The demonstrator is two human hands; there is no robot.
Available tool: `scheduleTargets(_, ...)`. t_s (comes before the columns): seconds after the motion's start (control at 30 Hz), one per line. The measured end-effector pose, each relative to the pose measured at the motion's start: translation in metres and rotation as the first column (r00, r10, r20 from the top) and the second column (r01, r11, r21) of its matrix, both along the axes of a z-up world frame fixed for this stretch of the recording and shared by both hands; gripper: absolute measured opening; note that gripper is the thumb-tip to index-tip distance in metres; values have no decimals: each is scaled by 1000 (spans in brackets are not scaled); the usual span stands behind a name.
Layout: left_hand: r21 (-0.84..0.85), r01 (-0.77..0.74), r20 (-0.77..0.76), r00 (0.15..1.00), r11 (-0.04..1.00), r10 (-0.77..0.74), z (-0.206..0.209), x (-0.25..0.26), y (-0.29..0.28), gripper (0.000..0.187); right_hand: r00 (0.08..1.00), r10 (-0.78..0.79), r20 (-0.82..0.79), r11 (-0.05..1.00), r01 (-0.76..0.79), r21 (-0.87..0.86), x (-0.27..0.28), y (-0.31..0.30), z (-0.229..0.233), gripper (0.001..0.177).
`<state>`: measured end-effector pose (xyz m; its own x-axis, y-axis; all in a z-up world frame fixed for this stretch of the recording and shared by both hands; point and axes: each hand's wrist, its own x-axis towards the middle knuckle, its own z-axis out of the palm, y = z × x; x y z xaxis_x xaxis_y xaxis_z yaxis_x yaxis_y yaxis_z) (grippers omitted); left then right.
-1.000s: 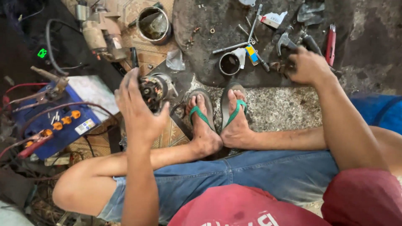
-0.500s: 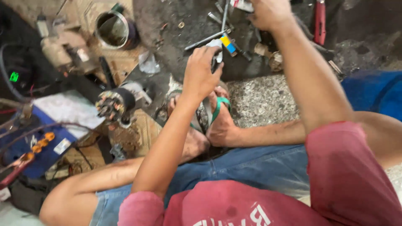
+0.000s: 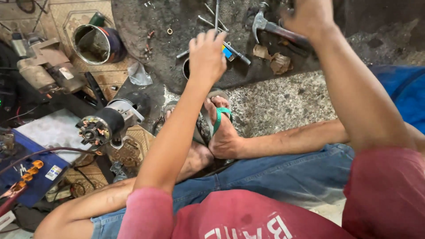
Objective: The person sits on the floor and uses a screwdriver to remove screws from a cylindrical electrical component. They disassemble the housing, remove internal parts, and then reassemble the component by replacing the screws and closing the casing.
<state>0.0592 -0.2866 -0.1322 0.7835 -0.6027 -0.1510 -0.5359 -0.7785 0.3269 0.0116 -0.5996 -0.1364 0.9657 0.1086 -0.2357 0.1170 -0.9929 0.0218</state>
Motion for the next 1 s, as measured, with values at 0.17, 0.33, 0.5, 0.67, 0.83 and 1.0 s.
scheduleTargets(0.17,280,329,23,937,902,-349,-27,5,-24,49,992,122,-19,984,-124,-131,-25,29,-8,59)
scheduleTargets(0.33,198,267,249,917,943,-312,-40,7,-7,22,990,-94,-102,973,113,202,-41,-3,-8,25)
scheduleTargets(0.5,278,252,144,943,927,-299,-23,30,10,28,965,-245,-92,881,261,395,-60,-61,-10,19)
scheduleTargets(0.67,344,117,135,976,932,-173,-3,57,30,42,925,-373,-74,899,379,220,-67,-68,9,55)
scheduleTargets(0.83,314,-13,118,993,949,-25,-23,59,41,39,854,-497,-156,854,513,87,-57,-16,18,45)
scheduleTargets(1.0,167,-128,265,961,978,81,-3,46,30,31,921,-58,386,990,104,-99,-25,43,4,14)
